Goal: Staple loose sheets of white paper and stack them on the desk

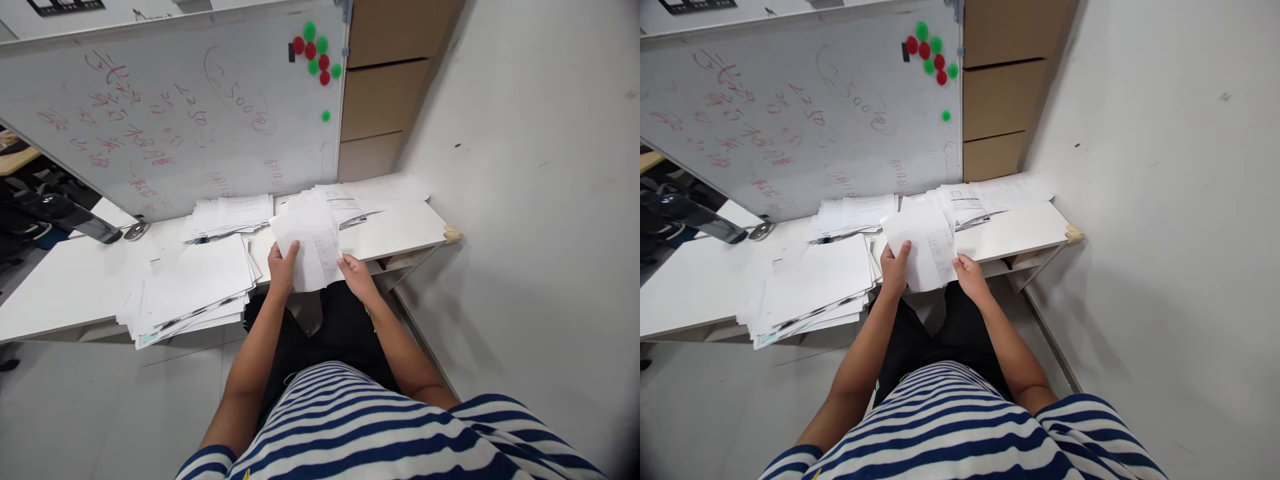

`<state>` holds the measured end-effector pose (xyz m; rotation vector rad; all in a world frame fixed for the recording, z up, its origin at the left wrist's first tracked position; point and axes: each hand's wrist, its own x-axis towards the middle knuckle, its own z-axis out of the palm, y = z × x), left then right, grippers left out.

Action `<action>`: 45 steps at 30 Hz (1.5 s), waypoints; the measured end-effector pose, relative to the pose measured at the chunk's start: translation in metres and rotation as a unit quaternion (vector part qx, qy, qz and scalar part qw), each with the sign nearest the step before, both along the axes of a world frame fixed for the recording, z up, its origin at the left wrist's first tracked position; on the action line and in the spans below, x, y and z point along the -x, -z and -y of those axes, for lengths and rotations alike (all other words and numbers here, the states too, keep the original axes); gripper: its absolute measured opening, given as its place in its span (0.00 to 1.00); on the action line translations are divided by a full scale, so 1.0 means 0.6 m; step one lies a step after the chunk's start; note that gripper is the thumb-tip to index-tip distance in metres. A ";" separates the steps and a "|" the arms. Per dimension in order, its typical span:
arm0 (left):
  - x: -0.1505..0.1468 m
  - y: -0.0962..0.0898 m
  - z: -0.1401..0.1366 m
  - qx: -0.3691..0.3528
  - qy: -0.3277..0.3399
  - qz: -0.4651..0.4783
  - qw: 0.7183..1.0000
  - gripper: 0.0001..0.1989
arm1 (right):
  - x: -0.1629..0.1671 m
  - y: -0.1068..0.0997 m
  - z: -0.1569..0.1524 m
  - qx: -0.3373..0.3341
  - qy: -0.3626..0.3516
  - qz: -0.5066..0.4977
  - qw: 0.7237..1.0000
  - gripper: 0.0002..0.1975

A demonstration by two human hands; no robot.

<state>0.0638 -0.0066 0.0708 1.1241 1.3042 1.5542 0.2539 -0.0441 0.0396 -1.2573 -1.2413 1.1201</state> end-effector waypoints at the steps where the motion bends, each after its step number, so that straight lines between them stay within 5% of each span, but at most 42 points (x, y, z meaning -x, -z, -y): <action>1: 0.000 0.001 0.003 0.004 -0.001 -0.006 1.000 0.21 | -0.002 -0.001 0.000 -0.004 0.008 0.011 1.000 0.18; 8: 0.010 0.013 0.025 0.033 0.121 -0.043 0.991 0.28 | -0.009 0.020 0.007 0.010 0.060 -0.039 0.997 0.19; 13: 0.031 0.021 0.020 0.082 0.208 -0.082 0.971 0.24 | -0.037 0.036 0.003 0.107 -0.056 -0.165 0.979 0.21; 16: 0.039 0.009 0.016 0.075 0.225 -0.156 0.959 0.21 | -0.067 0.019 -0.022 0.125 -0.092 -0.179 0.972 0.19; 19: 0.038 -0.011 0.018 0.044 0.243 -0.213 0.945 0.20 | -0.085 -0.017 -0.050 0.049 -0.088 -0.171 0.980 0.18; 24: 0.021 -0.015 0.015 0.014 0.193 -0.226 0.955 0.22 | -0.069 -0.051 -0.061 -0.097 -0.014 -0.146 0.984 0.19; 29: 0.006 0.023 0.001 0.033 0.112 -0.249 0.961 0.20 | -0.047 -0.042 -0.056 -0.115 0.065 -0.063 0.989 0.19; 35: -0.006 0.047 -0.005 -0.018 0.123 -0.253 0.960 0.14 | -0.036 -0.054 -0.068 -0.167 0.124 -0.016 0.978 0.20; 38: -0.015 0.069 -0.009 0.000 0.094 -0.221 0.971 0.13 | -0.019 -0.020 -0.077 -0.143 0.107 -0.067 0.982 0.22; 42: -0.019 0.101 -0.009 0.053 0.034 -0.215 0.974 0.11 | -0.011 0.036 -0.090 -0.015 0.060 -0.144 0.988 0.25; 45: -0.016 0.101 -0.005 0.053 0.039 -0.222 0.973 0.11 | -0.022 0.031 -0.094 0.000 0.045 -0.136 0.990 0.22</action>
